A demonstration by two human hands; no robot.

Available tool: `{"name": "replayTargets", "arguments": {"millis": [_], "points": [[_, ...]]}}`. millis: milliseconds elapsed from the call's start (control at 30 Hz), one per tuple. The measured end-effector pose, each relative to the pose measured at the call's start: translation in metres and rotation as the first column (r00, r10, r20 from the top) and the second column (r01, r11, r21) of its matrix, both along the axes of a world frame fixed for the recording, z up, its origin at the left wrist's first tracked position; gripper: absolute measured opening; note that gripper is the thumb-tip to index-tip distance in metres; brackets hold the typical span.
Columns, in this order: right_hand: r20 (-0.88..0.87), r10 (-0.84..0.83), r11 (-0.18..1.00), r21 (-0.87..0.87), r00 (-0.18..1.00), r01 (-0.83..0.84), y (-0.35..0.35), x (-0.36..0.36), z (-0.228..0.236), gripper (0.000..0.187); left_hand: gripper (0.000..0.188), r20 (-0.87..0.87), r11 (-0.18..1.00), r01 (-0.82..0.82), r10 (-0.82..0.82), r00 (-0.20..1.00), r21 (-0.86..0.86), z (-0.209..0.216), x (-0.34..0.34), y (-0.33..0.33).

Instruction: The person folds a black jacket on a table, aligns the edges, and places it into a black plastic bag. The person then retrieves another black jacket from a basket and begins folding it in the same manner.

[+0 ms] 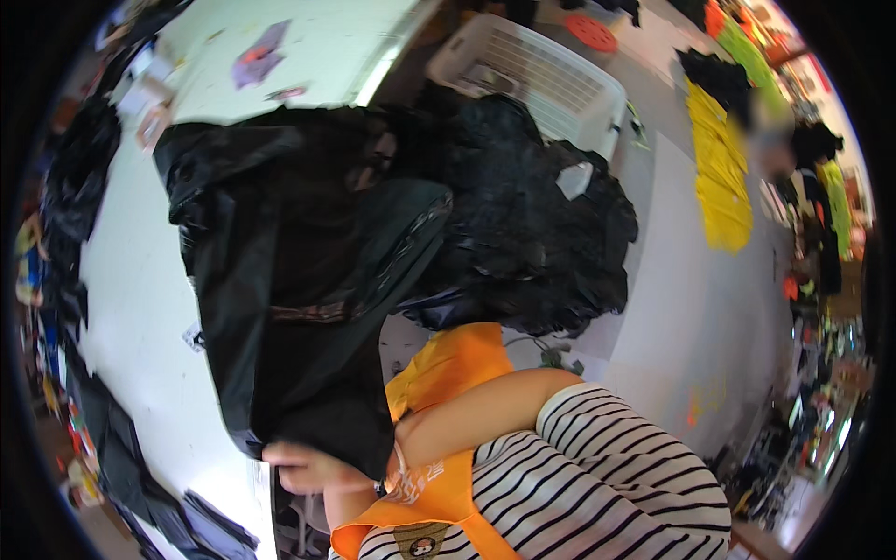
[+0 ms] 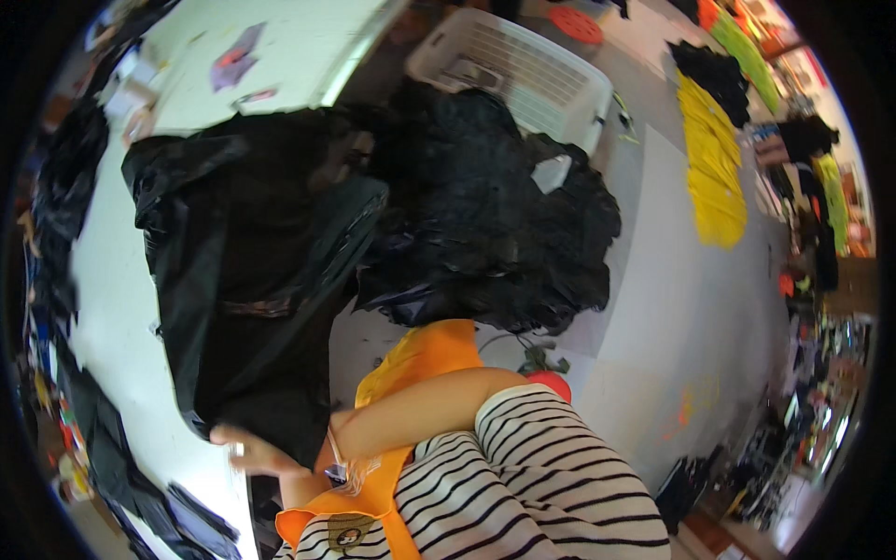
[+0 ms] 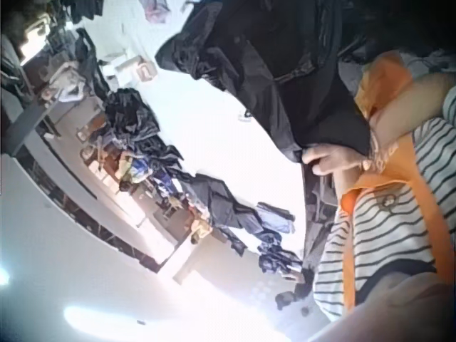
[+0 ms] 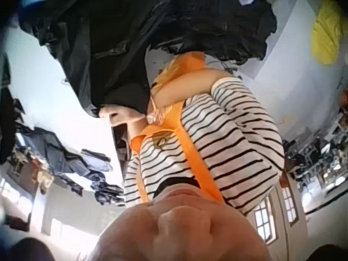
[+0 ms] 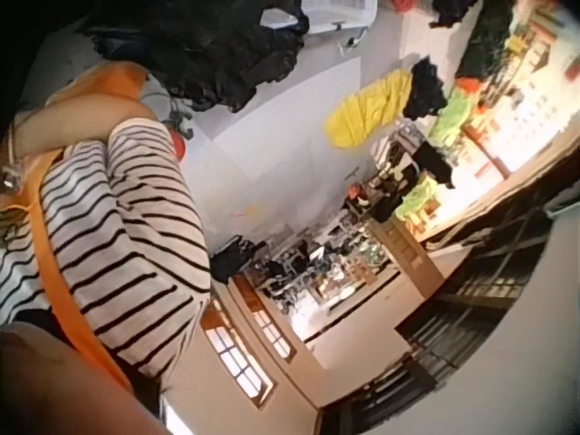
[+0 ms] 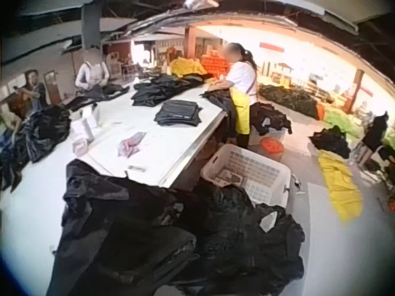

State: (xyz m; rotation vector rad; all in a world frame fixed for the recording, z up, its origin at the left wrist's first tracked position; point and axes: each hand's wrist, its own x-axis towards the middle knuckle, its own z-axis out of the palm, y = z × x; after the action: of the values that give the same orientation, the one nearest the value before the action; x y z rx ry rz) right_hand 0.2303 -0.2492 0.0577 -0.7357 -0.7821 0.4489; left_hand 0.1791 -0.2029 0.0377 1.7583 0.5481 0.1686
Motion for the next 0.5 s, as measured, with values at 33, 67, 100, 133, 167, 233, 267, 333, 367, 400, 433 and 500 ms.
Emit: {"name": "replayTargets", "arguments": {"millis": [33,67,100,133,167,233,267,333,367,400,433,500], "points": [[0.114,-0.246,0.966,0.115,0.963,0.233,0.007,-0.023,0.01,0.018,0.045,0.099,0.998,0.045,-0.041,0.994,-0.041,0.023,-0.008,0.02],[0.389,-0.082,0.987,0.159,0.917,0.021,-0.013,-0.015,0.025,0.016,0.04,0.204,0.998,-0.014,0.025,0.979,-0.054,0.042,-0.046,0.03],[0.632,0.027,0.969,0.172,0.775,-0.175,-0.03,0.002,0.039,0.016,0.035,0.306,0.998,-0.023,0.041,0.951,-0.062,0.06,-0.073,0.04],[0.68,0.09,0.951,0.158,0.728,-0.266,-0.04,0.023,0.056,0.014,0.031,0.401,0.998,-0.02,0.04,0.915,-0.053,0.078,-0.097,0.047],[0.7,0.176,0.927,0.12,0.692,-0.357,-0.03,0.068,0.074,0.012,0.026,0.501,0.996,0.064,-0.024,0.865,-0.063,0.08,-0.104,0.068],[0.643,-0.013,0.951,0.244,0.765,-0.189,-0.004,0.103,0.07,0.012,0.017,0.618,0.991,0.133,-0.09,0.781,-0.024,0.102,-0.136,0.08],[0.582,0.047,0.984,0.112,0.812,-0.137,0.017,0.105,0.076,0.018,0.012,0.644,0.99,0.137,-0.12,0.755,0.024,0.131,-0.159,0.069],[0.485,0.121,0.974,-0.226,0.866,-0.01,0.056,0.118,0.074,0.033,0.007,0.699,0.97,0.224,-0.228,0.677,0.099,0.152,-0.18,0.063],[0.518,0.2,0.95,-0.309,0.832,-0.036,0.08,0.114,0.062,0.039,0.008,0.735,0.953,0.269,-0.28,0.617,0.138,0.16,-0.186,0.059],[0.611,0.392,0.896,-0.424,0.687,-0.134,0.083,0.109,0.046,0.045,0.009,0.83,0.936,0.313,-0.298,0.472,0.158,0.156,-0.179,0.061],[0.658,0.564,0.814,-0.545,0.499,-0.201,0.086,0.102,0.031,0.051,0.008,0.817,0.911,0.362,-0.358,0.453,0.198,0.155,-0.192,0.066],[0.261,0.937,0.347,-0.602,0.233,-0.719,0.088,0.049,0.021,0.055,0.006,0.869,0.96,0.159,-0.276,0.411,0.23,0.176,-0.238,0.033]]}}
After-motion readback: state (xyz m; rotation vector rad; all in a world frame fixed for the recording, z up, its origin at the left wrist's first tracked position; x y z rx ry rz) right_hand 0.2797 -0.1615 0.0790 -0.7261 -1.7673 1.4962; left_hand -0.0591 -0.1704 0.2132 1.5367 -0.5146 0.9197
